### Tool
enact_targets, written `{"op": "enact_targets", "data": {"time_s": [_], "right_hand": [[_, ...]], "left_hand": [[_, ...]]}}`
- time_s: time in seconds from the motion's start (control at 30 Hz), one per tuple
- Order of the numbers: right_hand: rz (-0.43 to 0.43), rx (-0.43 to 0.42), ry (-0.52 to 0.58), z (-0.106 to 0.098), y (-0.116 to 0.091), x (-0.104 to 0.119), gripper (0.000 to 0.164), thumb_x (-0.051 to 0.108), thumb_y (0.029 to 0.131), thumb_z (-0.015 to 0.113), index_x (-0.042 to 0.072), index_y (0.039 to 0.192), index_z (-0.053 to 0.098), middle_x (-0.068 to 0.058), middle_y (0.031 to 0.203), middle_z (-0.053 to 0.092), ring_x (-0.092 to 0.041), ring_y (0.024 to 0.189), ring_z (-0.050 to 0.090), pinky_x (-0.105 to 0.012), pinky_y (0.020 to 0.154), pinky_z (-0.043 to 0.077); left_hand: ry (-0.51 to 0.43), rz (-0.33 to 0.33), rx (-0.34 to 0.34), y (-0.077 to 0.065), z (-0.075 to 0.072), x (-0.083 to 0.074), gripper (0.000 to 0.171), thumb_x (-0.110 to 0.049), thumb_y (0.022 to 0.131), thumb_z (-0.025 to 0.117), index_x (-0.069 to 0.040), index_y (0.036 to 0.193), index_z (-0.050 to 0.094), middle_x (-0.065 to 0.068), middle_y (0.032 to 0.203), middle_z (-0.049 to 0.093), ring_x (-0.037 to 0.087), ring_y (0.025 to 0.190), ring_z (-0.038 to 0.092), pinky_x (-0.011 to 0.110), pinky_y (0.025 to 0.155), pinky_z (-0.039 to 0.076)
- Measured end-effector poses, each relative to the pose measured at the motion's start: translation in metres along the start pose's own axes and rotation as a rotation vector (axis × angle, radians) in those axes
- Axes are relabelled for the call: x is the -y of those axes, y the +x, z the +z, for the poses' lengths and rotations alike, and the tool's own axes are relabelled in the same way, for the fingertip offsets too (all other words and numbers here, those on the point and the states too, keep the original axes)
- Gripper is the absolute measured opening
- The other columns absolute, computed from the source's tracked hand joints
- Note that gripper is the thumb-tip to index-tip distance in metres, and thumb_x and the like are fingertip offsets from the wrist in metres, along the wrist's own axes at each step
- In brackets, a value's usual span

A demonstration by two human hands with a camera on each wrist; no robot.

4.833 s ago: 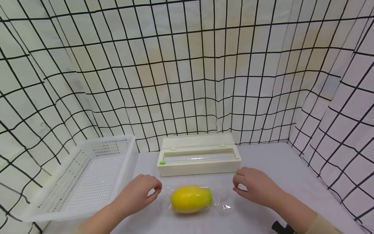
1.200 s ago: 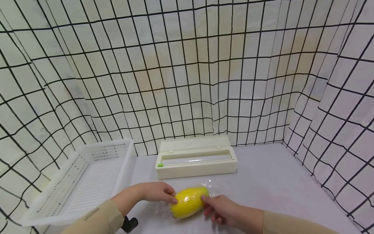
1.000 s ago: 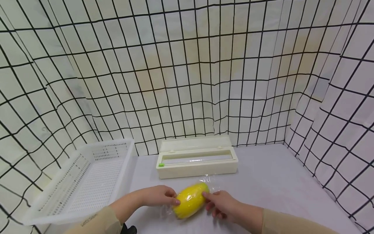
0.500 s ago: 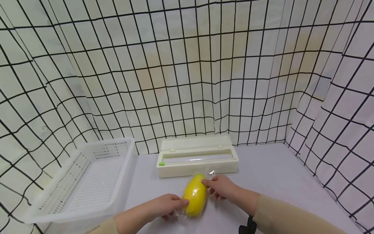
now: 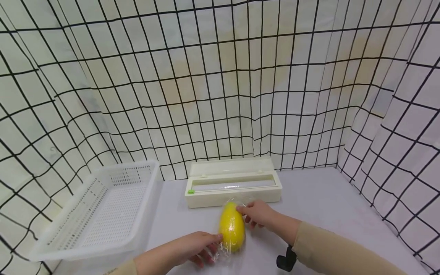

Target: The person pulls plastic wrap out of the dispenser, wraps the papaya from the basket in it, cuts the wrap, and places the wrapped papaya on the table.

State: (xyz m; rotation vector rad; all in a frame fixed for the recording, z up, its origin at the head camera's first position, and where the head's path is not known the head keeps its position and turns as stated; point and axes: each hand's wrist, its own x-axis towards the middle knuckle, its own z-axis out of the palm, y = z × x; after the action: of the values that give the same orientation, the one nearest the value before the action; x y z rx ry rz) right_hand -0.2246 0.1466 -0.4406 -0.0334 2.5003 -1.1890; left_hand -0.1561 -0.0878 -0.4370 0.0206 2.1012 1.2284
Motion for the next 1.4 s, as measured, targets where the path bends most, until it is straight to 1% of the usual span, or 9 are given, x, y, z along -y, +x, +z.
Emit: {"op": "enact_targets", "data": {"time_s": [0.3, 0.47, 0.67, 0.8, 0.9, 0.97, 1.1, 1.2, 1.4], "right_hand": [[0.024, -0.022, 0.05, -0.002, 0.002, -0.004, 0.057, 0.062, 0.093, 0.053, 0.007, 0.099, 0.069, -0.007, 0.081, 0.064, -0.02, 0.061, 0.057, -0.026, 0.052, 0.043], [-0.012, -0.066, 0.049, -0.01, -0.009, -0.007, 0.051, 0.055, 0.096, 0.054, 0.007, 0.1, 0.069, -0.007, 0.08, 0.063, -0.021, 0.057, 0.057, -0.027, 0.049, 0.041], [-0.22, -0.014, -0.06, -0.023, -0.032, -0.013, 0.026, 0.037, 0.093, 0.067, 0.012, 0.1, 0.068, -0.002, 0.08, 0.061, -0.02, 0.056, 0.057, -0.029, 0.049, 0.044], [-0.43, 0.049, -0.225, -0.029, -0.047, -0.015, 0.024, 0.032, 0.091, 0.072, 0.015, 0.107, 0.067, 0.007, 0.086, 0.06, -0.012, 0.066, 0.056, -0.027, 0.058, 0.049], [-0.6, 0.094, -0.416, -0.028, -0.057, -0.014, 0.027, 0.031, 0.088, 0.075, 0.021, 0.112, 0.065, 0.012, 0.093, 0.06, -0.005, 0.075, 0.055, -0.023, 0.066, 0.051], [-0.75, 0.125, -0.575, -0.025, -0.061, -0.014, 0.031, 0.032, 0.086, 0.077, 0.026, 0.113, 0.063, 0.014, 0.098, 0.059, -0.001, 0.078, 0.053, -0.02, 0.07, 0.051], [-1.112, 0.129, -0.958, -0.015, -0.065, -0.011, 0.037, 0.037, 0.084, 0.079, 0.03, 0.115, 0.058, 0.015, 0.097, 0.055, 0.0, 0.08, 0.048, -0.011, 0.07, 0.045], [-1.299, 0.093, -1.164, -0.006, -0.064, -0.01, 0.036, 0.04, 0.087, 0.076, 0.029, 0.113, 0.054, 0.015, 0.095, 0.051, -0.002, 0.08, 0.044, -0.009, 0.067, 0.04], [-1.348, 0.081, -1.254, 0.007, -0.06, -0.007, 0.031, 0.044, 0.091, 0.07, 0.03, 0.113, 0.053, 0.015, 0.097, 0.052, -0.003, 0.083, 0.044, -0.009, 0.07, 0.041]], "left_hand": [[0.017, 0.004, -0.002, -0.003, -0.008, 0.007, 0.054, -0.055, 0.097, 0.052, -0.004, 0.102, 0.069, 0.004, 0.087, 0.069, 0.017, 0.072, 0.065, 0.031, 0.062, 0.054], [0.118, 0.068, -0.095, -0.005, -0.015, 0.009, 0.045, -0.049, 0.098, 0.054, -0.007, 0.1, 0.07, 0.002, 0.085, 0.068, 0.017, 0.071, 0.062, 0.032, 0.06, 0.05], [0.534, 0.387, -0.269, -0.011, -0.026, 0.012, 0.017, -0.035, 0.095, 0.065, -0.021, 0.103, 0.071, -0.013, 0.088, 0.062, 0.007, 0.074, 0.054, 0.028, 0.065, 0.046], [0.992, 0.73, -0.331, -0.012, -0.031, 0.014, 0.019, -0.028, 0.09, 0.073, -0.023, 0.109, 0.069, -0.014, 0.097, 0.064, 0.003, 0.081, 0.058, 0.023, 0.071, 0.05], [1.34, 1.006, -0.388, -0.008, -0.033, 0.015, 0.027, -0.026, 0.086, 0.078, -0.027, 0.109, 0.065, -0.012, 0.103, 0.063, 0.006, 0.086, 0.059, 0.021, 0.074, 0.049], [1.477, 1.112, -0.381, -0.007, -0.033, 0.015, 0.03, -0.026, 0.085, 0.078, -0.029, 0.11, 0.062, -0.011, 0.104, 0.061, 0.006, 0.087, 0.056, 0.019, 0.073, 0.046], [1.639, 1.216, -0.345, -0.005, -0.031, 0.013, 0.034, -0.025, 0.089, 0.075, -0.034, 0.114, 0.055, -0.011, 0.11, 0.057, 0.008, 0.09, 0.05, 0.018, 0.075, 0.043], [1.708, 1.256, -0.319, -0.004, -0.028, 0.011, 0.035, -0.025, 0.092, 0.071, -0.036, 0.118, 0.052, -0.012, 0.113, 0.053, 0.008, 0.092, 0.047, 0.019, 0.076, 0.042], [1.802, 1.299, -0.329, 0.001, -0.021, 0.01, 0.029, -0.029, 0.095, 0.066, -0.037, 0.118, 0.051, -0.013, 0.106, 0.049, 0.008, 0.091, 0.044, 0.02, 0.073, 0.039]]}}
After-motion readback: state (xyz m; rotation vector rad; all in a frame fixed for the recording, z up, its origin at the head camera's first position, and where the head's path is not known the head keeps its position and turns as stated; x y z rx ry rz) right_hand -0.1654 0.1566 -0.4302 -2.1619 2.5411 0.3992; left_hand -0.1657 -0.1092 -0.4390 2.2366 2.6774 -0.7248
